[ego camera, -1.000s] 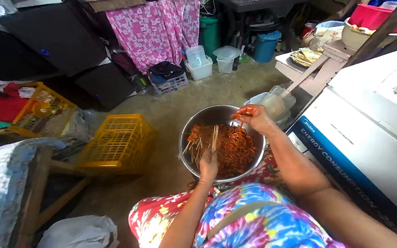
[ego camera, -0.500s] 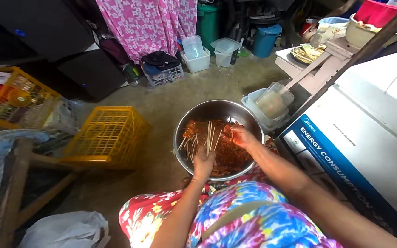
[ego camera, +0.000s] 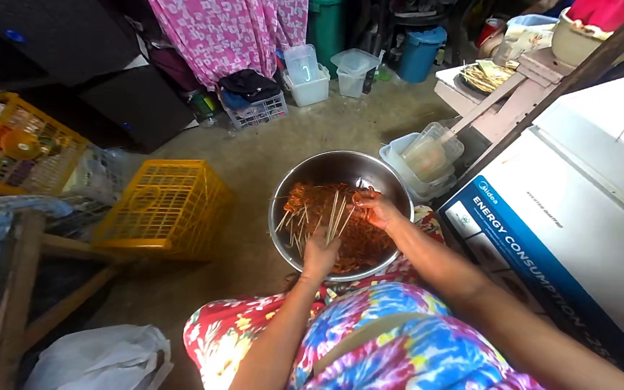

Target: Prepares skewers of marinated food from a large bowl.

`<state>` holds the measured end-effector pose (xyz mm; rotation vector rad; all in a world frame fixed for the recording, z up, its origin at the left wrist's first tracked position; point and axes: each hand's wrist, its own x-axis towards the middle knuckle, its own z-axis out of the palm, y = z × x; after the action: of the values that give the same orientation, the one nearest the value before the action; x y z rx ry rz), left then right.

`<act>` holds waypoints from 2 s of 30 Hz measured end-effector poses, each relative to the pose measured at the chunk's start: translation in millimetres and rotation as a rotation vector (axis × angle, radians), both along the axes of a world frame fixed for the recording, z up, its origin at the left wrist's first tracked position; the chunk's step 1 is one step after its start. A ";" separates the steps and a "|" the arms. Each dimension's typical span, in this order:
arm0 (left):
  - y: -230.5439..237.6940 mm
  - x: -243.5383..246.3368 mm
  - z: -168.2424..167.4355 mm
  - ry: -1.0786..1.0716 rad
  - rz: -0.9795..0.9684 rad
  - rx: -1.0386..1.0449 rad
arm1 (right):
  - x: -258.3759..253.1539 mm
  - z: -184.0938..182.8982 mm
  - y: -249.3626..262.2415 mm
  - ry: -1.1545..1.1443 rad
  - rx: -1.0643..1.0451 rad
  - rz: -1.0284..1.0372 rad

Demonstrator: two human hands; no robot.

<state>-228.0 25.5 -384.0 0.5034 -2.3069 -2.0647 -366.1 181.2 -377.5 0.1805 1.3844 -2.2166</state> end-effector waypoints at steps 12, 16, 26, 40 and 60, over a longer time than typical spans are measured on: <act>0.3 0.4 0.8 -0.005 0.017 -0.024 | 6.3 3.7 -3.1 -0.005 -0.002 0.075; 0.7 0.7 1.0 0.003 0.023 -0.022 | 6.9 4.0 -7.1 -0.052 0.005 0.013; 2.8 0.6 3.0 -0.020 0.010 -0.107 | 21.8 8.1 -17.3 -0.122 0.051 -0.036; 2.2 3.2 -0.1 0.100 0.148 -0.044 | 17.7 -6.2 -3.7 0.246 0.292 0.275; -0.6 2.6 1.3 0.010 -0.042 -0.100 | 5.5 -6.3 -3.1 0.110 0.167 -0.021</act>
<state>-225.4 24.9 -382.7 0.4442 -2.4207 -1.9512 -360.6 178.1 -383.8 0.1336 1.6350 -2.1552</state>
